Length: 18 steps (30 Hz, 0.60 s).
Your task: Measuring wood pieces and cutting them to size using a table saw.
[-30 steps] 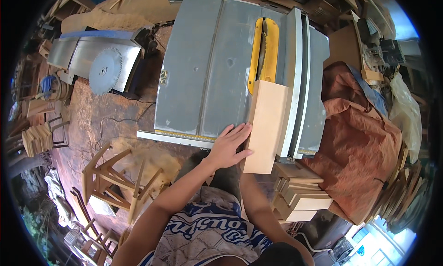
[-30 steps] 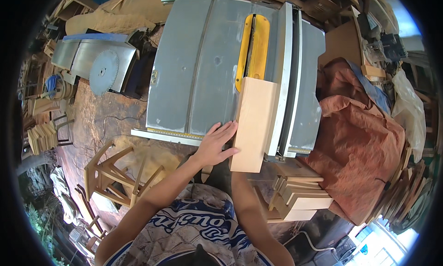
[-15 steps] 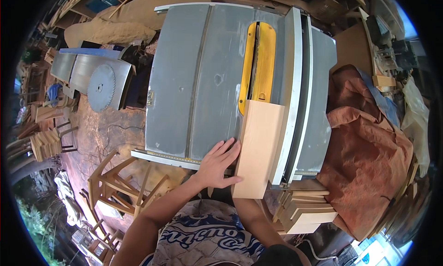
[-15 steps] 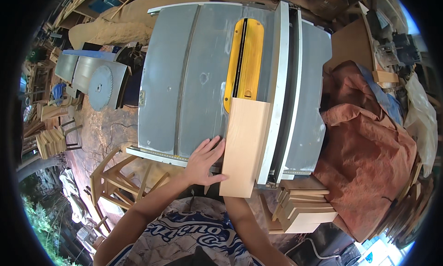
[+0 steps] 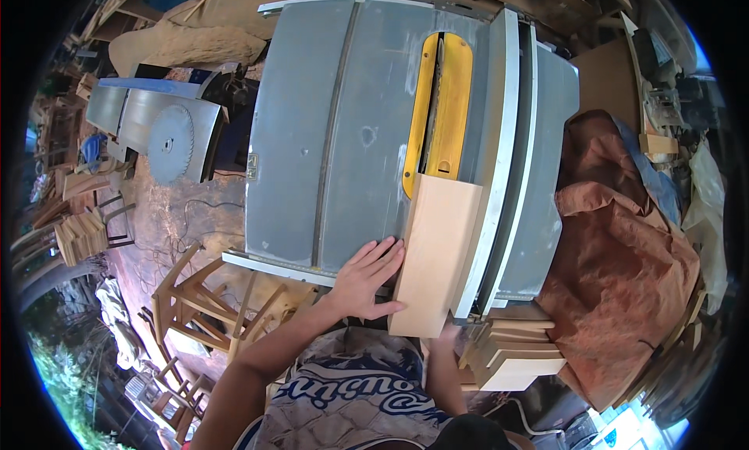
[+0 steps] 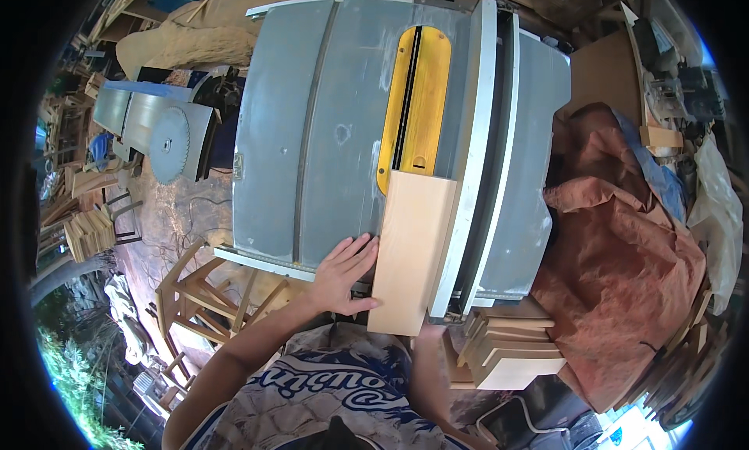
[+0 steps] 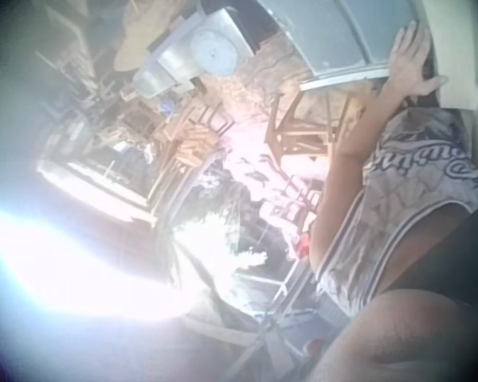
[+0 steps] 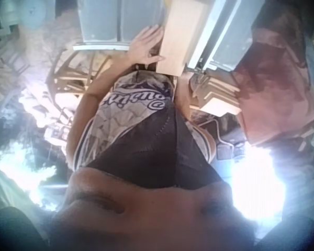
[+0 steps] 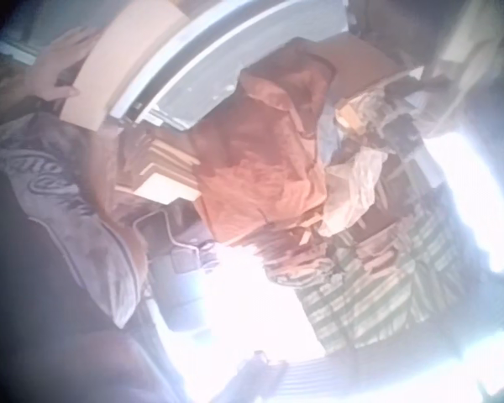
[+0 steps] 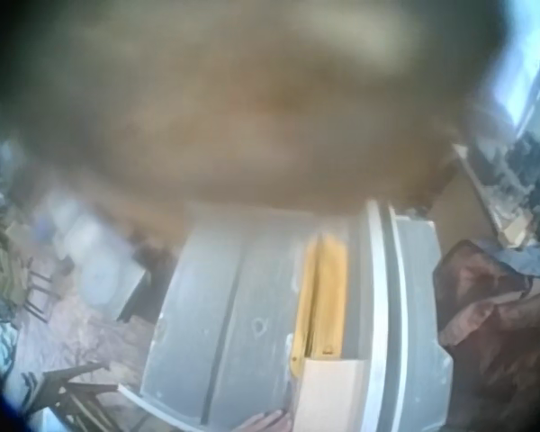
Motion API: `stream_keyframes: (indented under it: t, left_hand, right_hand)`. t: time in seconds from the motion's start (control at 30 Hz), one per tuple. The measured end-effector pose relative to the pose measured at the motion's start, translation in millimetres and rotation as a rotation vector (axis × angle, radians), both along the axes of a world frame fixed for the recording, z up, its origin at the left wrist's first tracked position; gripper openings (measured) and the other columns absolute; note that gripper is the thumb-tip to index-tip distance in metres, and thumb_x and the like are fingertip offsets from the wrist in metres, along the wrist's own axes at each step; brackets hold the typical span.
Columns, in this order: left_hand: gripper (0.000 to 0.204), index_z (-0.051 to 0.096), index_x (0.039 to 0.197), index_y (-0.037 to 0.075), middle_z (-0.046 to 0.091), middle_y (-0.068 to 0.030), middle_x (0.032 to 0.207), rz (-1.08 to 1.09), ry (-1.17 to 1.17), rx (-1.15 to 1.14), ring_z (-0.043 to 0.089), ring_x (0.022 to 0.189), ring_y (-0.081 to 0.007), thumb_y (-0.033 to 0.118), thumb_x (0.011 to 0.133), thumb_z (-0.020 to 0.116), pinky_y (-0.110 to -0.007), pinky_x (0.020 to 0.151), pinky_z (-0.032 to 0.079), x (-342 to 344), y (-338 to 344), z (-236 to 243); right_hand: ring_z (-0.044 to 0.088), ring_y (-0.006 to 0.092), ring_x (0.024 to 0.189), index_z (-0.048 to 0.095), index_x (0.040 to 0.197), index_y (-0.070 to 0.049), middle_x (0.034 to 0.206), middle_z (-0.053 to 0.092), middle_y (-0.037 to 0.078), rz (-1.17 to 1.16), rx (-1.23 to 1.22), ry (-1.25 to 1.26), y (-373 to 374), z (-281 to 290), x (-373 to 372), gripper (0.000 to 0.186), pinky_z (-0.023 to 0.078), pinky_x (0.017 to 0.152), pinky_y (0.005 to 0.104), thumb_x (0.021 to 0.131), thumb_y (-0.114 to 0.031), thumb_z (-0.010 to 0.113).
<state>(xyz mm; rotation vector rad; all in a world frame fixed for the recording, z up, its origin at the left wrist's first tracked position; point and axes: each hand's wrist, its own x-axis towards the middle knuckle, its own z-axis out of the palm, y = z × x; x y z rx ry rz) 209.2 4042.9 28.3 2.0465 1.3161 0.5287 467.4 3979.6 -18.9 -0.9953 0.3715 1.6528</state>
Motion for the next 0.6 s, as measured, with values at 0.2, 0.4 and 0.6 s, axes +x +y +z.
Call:
stream_keyframes:
  t: [0.2, 0.4, 0.6]
  left_hand:
    - [0.103, 0.047, 0.154, -0.009, 0.054, -0.0226, 0.157, 0.006, -0.015, 0.006, 0.046, 0.151, -0.0394, 0.063, 0.085, 0.073, -0.053, 0.125, 0.031, 2, 2, 1]
    - [0.101, 0.046, 0.156, -0.005, 0.053, -0.0202, 0.158, 0.006, -0.019, 0.003, 0.042, 0.153, -0.037, 0.065, 0.088, 0.071, -0.052, 0.125, 0.031, 1, -1, -2]
    - [0.101, 0.047, 0.156, -0.005, 0.056, -0.0194, 0.157, 0.012, -0.022, 0.014, 0.043, 0.153, -0.0368, 0.065, 0.087, 0.072, -0.052, 0.125, 0.032, -1, 2, -2]
  right_hand:
    - [0.067, 0.0285, 0.127, 0.058, 0.148, -0.009, 0.139, 0.069, 0.01, -0.024, -0.125, 0.121, -45, -34, 62, 0.058, 0.055, 0.108, 0.0441, 0.107, -0.05, 0.053]
    - [0.063, 0.0279, 0.132, 0.056, 0.149, -0.012, 0.143, 0.066, 0.01, 0.035, -0.184, -0.264, -44, -66, 26, 0.057, 0.051, 0.112, 0.0482, 0.108, -0.05, 0.052]
    - [0.063, 0.028, 0.132, 0.056, 0.149, -0.011, 0.143, 0.066, 0.01, 0.051, -0.2, -0.282, -29, -73, 14, 0.057, 0.051, 0.112, 0.0483, 0.107, -0.05, 0.052]
